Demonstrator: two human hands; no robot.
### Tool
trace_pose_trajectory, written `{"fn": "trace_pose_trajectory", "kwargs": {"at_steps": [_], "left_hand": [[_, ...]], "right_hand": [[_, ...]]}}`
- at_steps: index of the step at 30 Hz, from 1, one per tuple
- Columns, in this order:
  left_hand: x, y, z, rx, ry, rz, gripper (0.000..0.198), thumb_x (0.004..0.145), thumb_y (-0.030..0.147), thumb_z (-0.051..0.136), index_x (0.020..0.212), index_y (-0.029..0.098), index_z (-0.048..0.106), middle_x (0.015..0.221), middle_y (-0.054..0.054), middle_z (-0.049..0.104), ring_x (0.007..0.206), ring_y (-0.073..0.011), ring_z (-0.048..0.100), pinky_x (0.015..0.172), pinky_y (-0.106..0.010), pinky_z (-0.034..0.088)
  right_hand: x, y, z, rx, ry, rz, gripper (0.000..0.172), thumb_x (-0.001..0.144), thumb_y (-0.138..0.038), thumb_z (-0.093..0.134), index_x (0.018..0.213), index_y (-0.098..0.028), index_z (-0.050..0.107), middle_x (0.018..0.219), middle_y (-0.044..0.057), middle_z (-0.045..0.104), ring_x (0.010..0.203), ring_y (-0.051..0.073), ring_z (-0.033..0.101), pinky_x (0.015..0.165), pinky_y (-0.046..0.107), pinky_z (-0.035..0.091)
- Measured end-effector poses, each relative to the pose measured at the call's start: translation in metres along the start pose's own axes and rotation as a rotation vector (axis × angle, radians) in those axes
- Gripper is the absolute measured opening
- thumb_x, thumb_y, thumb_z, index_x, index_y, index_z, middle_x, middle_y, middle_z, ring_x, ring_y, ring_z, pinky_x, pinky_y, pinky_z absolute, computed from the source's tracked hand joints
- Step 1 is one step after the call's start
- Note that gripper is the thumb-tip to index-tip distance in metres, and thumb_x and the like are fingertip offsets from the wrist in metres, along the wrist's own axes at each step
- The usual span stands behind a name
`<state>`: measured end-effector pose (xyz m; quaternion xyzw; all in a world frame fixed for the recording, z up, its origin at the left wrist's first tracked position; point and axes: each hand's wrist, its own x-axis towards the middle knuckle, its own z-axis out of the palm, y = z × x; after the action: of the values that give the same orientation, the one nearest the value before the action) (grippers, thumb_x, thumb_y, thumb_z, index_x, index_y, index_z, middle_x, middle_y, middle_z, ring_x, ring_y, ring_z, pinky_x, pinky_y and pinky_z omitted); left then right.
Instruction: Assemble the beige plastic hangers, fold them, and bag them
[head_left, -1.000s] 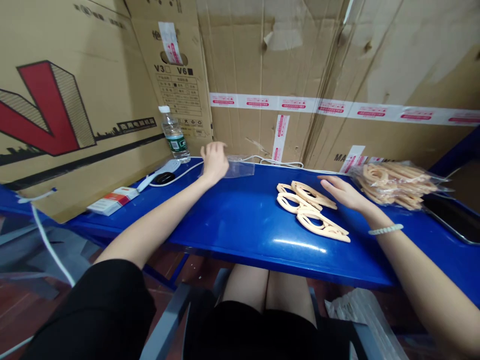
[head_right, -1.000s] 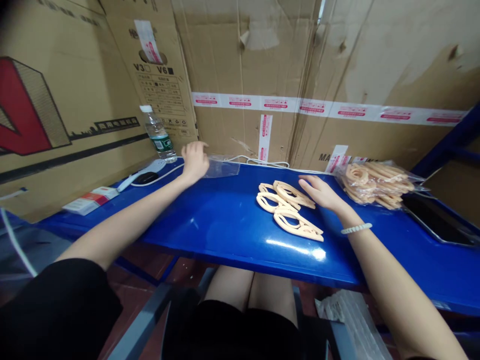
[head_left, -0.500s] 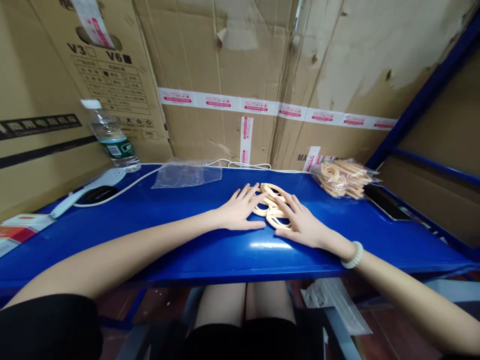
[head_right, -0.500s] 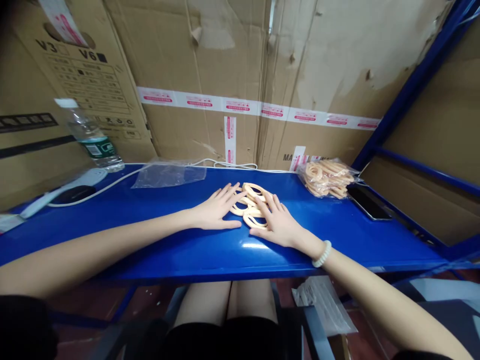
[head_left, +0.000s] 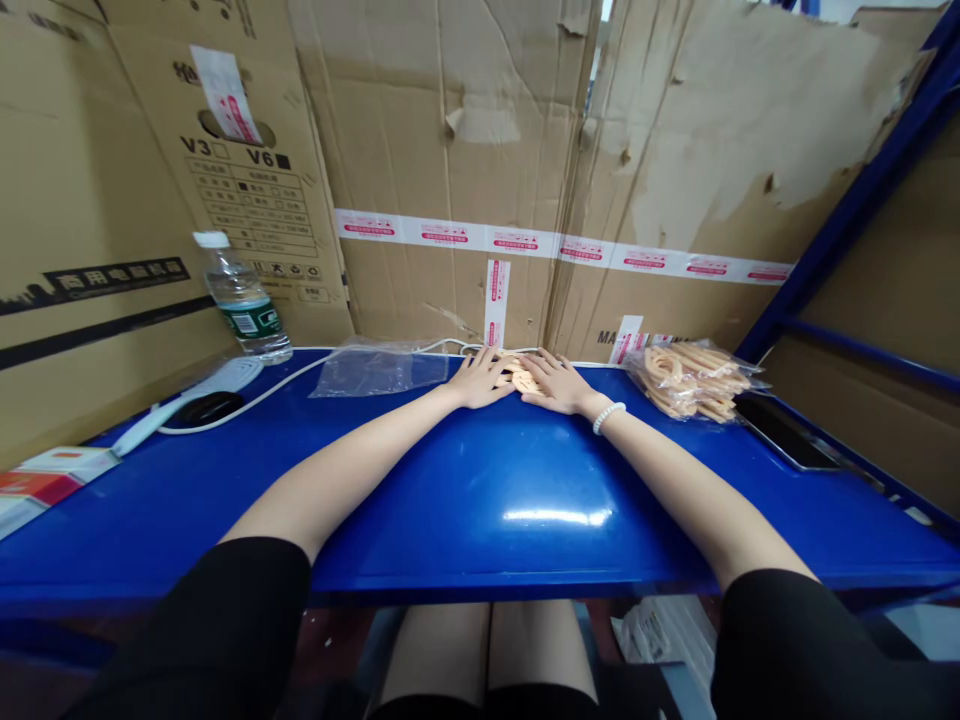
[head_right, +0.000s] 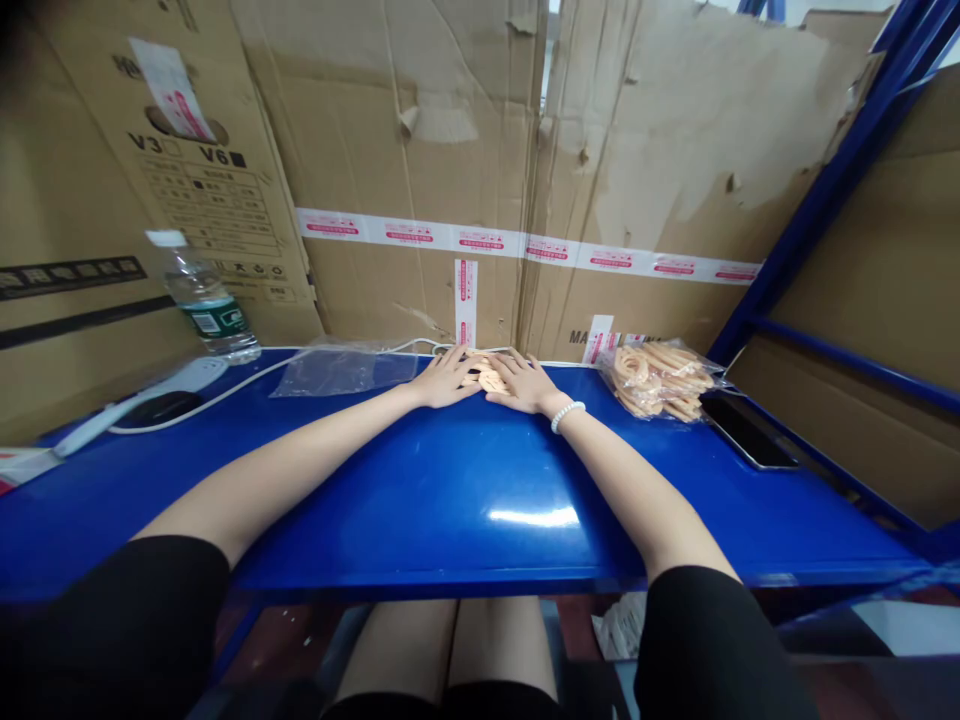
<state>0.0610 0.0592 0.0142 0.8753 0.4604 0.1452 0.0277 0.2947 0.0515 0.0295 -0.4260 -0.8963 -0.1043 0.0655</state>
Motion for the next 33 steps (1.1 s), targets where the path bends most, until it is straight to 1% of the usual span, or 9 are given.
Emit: {"fn": "trace_pose_trajectory", "kwargs": {"at_steps": [4,8,12,14,17,21,25,30,33], "left_hand": [[0.01,-0.009,0.001,0.015,0.025,0.024,0.068,0.1,0.055,0.043,0.158,0.024,0.028,0.167,-0.02,0.021,0.155,-0.0414,0.016,0.118,-0.067,0.022],[0.002,-0.003,-0.001,0.027,0.11,0.039,0.066,0.1,0.047,0.046,0.156,0.017,0.03,0.165,-0.023,0.023,0.154,-0.0417,0.018,0.119,-0.066,0.02],[-0.034,0.015,-0.006,0.032,0.144,0.146,0.058,0.095,0.028,0.051,0.151,0.017,0.037,0.163,-0.018,0.03,0.153,-0.0334,0.025,0.123,-0.055,0.025],[-0.059,0.025,-0.009,0.021,0.146,0.285,0.052,0.094,0.024,0.051,0.145,0.016,0.043,0.158,-0.018,0.039,0.149,-0.0321,0.033,0.121,-0.051,0.032],[-0.09,0.04,-0.012,-0.01,0.151,0.434,0.044,0.098,0.025,0.046,0.141,0.017,0.048,0.149,-0.017,0.049,0.141,-0.0322,0.045,0.116,-0.053,0.038],[-0.102,0.049,-0.012,-0.112,0.157,0.448,0.044,0.096,0.024,0.05,0.139,0.018,0.048,0.147,-0.016,0.052,0.139,-0.0314,0.047,0.115,-0.052,0.041],[-0.101,0.048,-0.007,-0.259,0.186,0.412,0.039,0.095,0.022,0.052,0.135,0.02,0.051,0.141,-0.014,0.057,0.133,-0.0284,0.052,0.112,-0.048,0.045],[-0.108,0.05,-0.008,-0.331,0.241,0.455,0.037,0.095,0.019,0.052,0.132,0.021,0.052,0.134,-0.013,0.062,0.129,-0.0277,0.056,0.11,-0.048,0.046],[-0.11,0.052,-0.011,-0.407,0.29,0.438,0.038,0.094,0.016,0.052,0.131,0.023,0.052,0.132,-0.012,0.063,0.126,-0.0272,0.058,0.108,-0.048,0.048]], "right_hand": [[0.009,0.004,0.002,-0.038,0.029,0.014,0.087,0.094,-0.073,0.037,0.16,-0.017,0.028,0.166,0.015,0.027,0.155,0.038,0.016,0.122,0.06,0.015],[0.003,-0.003,-0.005,-0.054,0.067,0.055,0.091,0.093,-0.072,0.042,0.161,-0.013,0.025,0.167,0.017,0.024,0.156,0.037,0.014,0.123,0.058,0.012],[-0.029,-0.018,-0.014,-0.038,0.142,0.231,0.091,0.097,-0.062,0.042,0.159,-0.001,0.018,0.159,0.03,0.034,0.146,0.042,0.034,0.116,0.058,0.03],[-0.049,-0.025,-0.015,-0.008,0.125,0.348,0.089,0.096,-0.061,0.043,0.159,-0.002,0.018,0.152,0.032,0.043,0.137,0.045,0.045,0.107,0.058,0.041],[-0.068,-0.029,-0.009,0.063,0.025,0.425,0.088,0.094,-0.066,0.046,0.158,-0.009,0.024,0.148,0.03,0.048,0.134,0.046,0.048,0.103,0.06,0.045],[-0.063,-0.022,0.003,0.127,0.042,0.443,0.072,0.097,-0.061,0.044,0.152,-0.014,0.038,0.151,0.026,0.047,0.14,0.042,0.042,0.108,0.062,0.04],[-0.054,-0.014,0.008,0.155,0.09,0.421,0.046,0.097,-0.052,0.05,0.124,-0.015,0.06,0.129,0.021,0.063,0.121,0.039,0.057,0.097,0.054,0.049],[-0.063,-0.014,0.002,0.408,0.269,0.384,0.025,0.091,-0.042,0.06,0.102,-0.02,0.06,0.098,0.011,0.071,0.091,0.029,0.066,0.081,0.042,0.054],[-0.072,-0.021,-0.006,0.668,0.345,0.395,0.023,0.09,-0.043,0.061,0.098,-0.022,0.06,0.087,0.006,0.07,0.078,0.023,0.066,0.072,0.037,0.054]]}}
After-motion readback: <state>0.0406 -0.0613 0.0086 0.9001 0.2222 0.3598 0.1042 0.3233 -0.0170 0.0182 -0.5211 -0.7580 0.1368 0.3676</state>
